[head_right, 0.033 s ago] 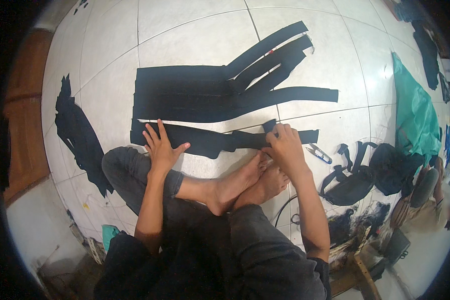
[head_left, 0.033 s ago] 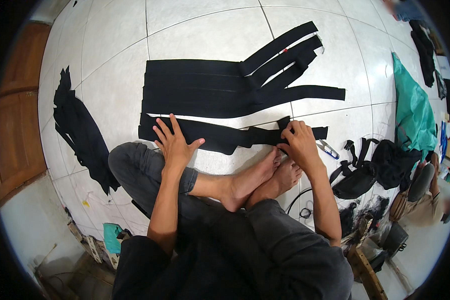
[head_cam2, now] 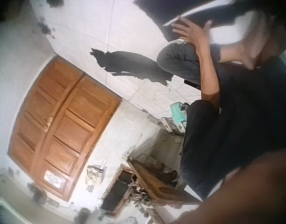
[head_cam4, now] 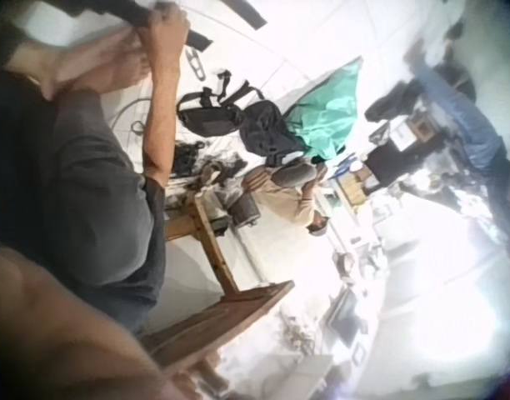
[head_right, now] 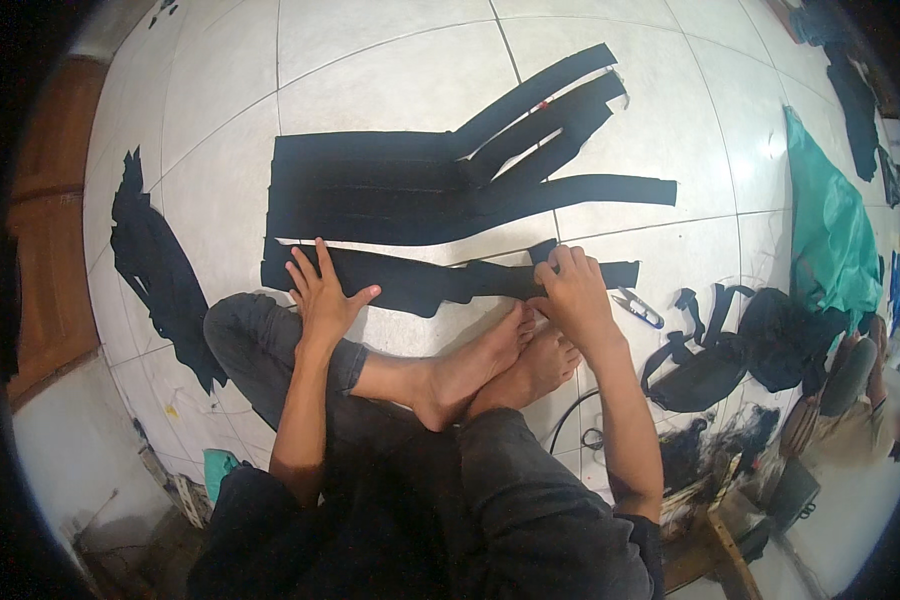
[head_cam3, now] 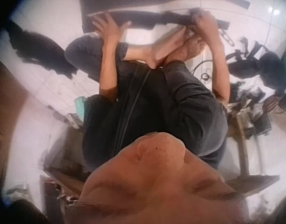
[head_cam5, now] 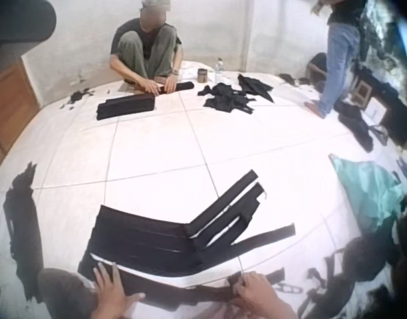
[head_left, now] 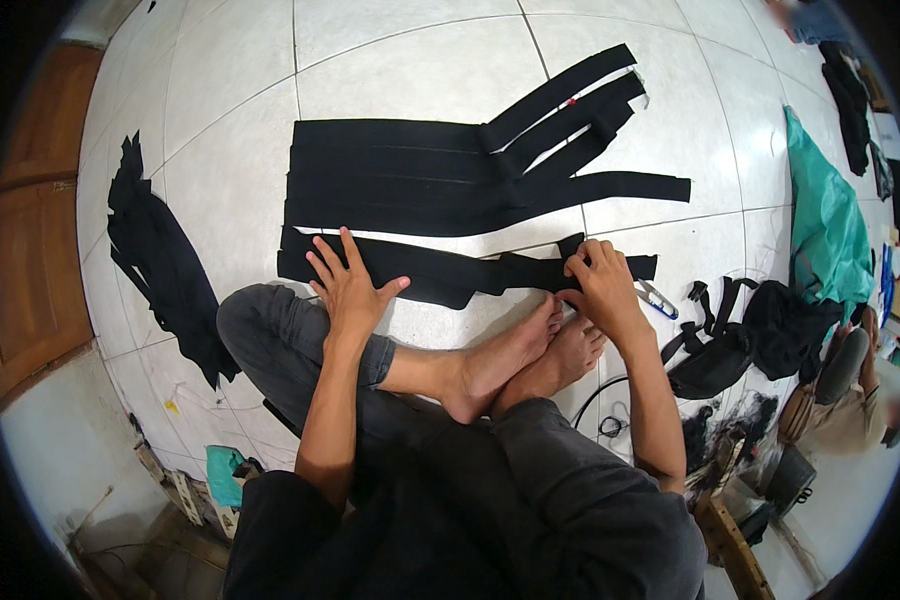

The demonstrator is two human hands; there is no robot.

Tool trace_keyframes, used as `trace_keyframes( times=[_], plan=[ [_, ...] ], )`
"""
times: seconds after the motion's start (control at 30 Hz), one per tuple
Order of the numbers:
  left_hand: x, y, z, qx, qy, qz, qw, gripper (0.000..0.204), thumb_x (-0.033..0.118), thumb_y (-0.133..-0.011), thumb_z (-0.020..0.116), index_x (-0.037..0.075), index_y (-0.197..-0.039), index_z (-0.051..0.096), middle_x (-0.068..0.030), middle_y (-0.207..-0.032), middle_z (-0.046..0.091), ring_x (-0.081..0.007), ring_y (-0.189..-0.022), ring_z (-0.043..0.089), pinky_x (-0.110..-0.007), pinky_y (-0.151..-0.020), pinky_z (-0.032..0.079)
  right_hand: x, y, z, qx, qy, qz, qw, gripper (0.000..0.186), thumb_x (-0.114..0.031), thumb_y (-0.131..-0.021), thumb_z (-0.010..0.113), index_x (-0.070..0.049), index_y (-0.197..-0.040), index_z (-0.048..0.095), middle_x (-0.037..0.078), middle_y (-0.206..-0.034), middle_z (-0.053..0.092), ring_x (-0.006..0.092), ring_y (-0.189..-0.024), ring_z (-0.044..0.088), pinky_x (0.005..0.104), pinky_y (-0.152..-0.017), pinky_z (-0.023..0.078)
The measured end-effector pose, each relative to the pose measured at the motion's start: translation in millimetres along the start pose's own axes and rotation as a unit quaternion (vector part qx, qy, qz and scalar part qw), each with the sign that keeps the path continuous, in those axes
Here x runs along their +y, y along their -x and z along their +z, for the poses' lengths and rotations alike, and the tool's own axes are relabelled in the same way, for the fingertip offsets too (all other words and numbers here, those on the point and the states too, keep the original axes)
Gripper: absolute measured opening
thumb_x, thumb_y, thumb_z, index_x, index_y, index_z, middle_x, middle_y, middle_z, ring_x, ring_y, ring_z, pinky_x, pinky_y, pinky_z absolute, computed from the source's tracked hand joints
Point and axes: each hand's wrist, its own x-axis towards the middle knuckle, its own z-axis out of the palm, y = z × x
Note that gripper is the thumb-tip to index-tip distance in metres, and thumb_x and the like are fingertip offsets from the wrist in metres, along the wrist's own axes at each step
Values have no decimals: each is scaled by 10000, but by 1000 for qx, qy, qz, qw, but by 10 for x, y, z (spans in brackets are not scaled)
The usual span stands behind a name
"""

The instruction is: The person sits on the floor and uses a utility knife to cut strips from a large piece of black fabric. They repeatedly cut, fold, and align the fabric to produce uniform strips.

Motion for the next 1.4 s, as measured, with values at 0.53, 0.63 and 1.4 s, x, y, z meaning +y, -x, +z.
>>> trace_keyframes(
  times=[0.53, 0.63, 1.4],
  plan=[
    [-103, 555, -335, 269, 110, 190, 938, 667, 180, -839, 827, 82, -1439, 552, -255, -1529, 427, -442, -1439, 397, -537, -1145, 364, 493, 9, -231, 129, 99, 60, 985, 376, -98, -904, 718, -16, -1258, 620, 224, -1359, 568, 396, -1210, 575, 511, -1094, 423],
    [-659, 1152, -641, 435, 146, 104, 882, 357, -21, -864, 617, 17, -1219, 626, -225, -1311, 547, -386, -1202, 545, -447, -1026, 450, 342, 332, -415, 156, 0, 57, 986, 375, -104, -975, 684, -5, -1326, 593, 216, -1514, 457, 388, -1313, 538, 455, -1081, 444],
    [-2171, 1873, 59, 254, 147, -323, 900, 1081, 306, -765, 779, -54, -1594, 185, -336, -1212, 540, -482, -1093, 607, -497, -961, 513, -1224, -185, -1971, 11, 93, -184, 978, 594, -3, -816, 782, -115, -1355, 558, 209, -1626, 325, 392, -1315, 552, 497, -1049, 508]
  ],
)
